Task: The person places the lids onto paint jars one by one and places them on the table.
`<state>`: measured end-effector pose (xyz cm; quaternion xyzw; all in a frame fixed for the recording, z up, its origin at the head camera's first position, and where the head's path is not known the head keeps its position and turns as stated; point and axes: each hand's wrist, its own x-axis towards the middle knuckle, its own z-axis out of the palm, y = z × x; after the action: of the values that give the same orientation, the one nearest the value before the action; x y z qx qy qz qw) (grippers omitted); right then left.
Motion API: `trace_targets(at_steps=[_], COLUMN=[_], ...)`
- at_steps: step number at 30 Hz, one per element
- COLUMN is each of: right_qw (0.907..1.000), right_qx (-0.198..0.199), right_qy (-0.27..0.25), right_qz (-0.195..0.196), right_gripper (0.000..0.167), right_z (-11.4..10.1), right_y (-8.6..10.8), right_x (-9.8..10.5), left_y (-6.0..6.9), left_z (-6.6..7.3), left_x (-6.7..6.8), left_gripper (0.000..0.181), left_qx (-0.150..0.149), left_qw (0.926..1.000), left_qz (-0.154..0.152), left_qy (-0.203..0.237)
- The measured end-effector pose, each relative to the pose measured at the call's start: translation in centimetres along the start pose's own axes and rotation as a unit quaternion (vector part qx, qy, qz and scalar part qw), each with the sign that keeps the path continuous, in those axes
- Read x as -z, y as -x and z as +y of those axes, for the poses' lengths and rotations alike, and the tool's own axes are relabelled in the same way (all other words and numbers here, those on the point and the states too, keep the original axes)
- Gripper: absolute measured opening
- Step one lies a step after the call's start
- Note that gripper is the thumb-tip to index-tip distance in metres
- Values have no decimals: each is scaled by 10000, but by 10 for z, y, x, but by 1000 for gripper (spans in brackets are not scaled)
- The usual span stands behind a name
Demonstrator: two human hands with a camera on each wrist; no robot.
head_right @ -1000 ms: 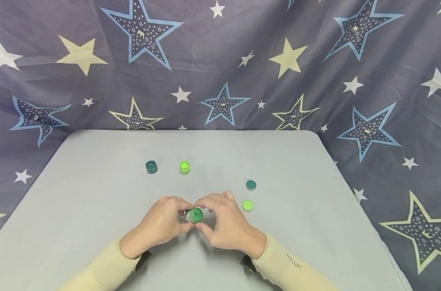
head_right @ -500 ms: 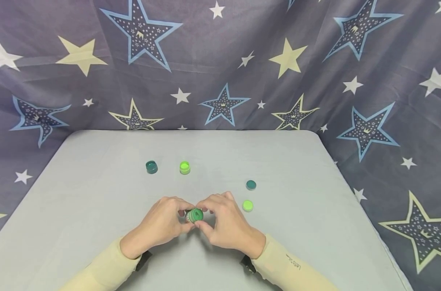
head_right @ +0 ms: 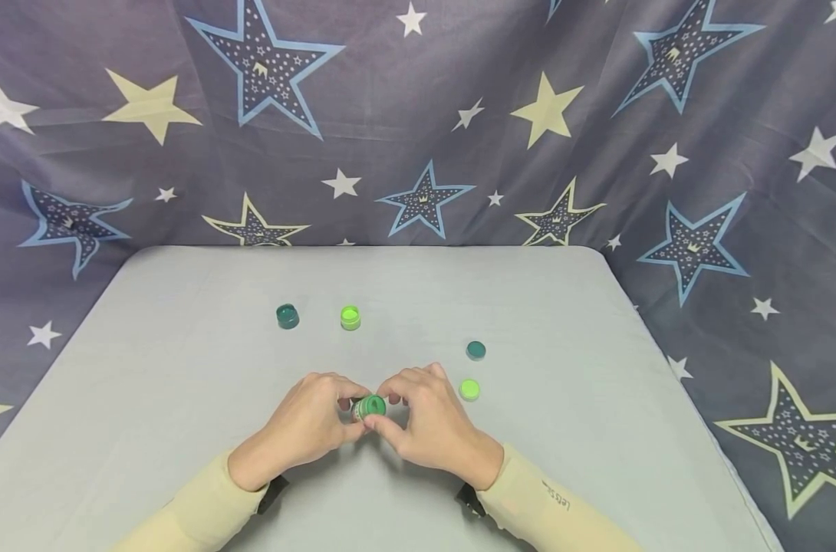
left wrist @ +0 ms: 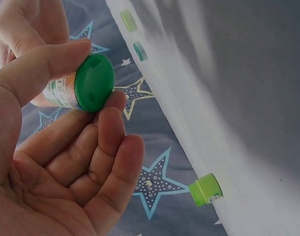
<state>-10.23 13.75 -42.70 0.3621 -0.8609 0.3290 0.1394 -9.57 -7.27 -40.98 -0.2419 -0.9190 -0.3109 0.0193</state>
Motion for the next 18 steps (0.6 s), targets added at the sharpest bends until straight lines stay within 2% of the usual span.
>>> trace_targets(at_steps=[18], right_qw=[9995], right_qx=[145], right_qy=[279], right_qz=[54], right_gripper=[23], right_z=[0], right_y=[2], right_x=[-4], left_y=[1], left_z=[1], left_x=[-2], left_gripper=[21], left_qx=[-60], left_qw=[9999], left_qz=[106], left_qy=[-45])
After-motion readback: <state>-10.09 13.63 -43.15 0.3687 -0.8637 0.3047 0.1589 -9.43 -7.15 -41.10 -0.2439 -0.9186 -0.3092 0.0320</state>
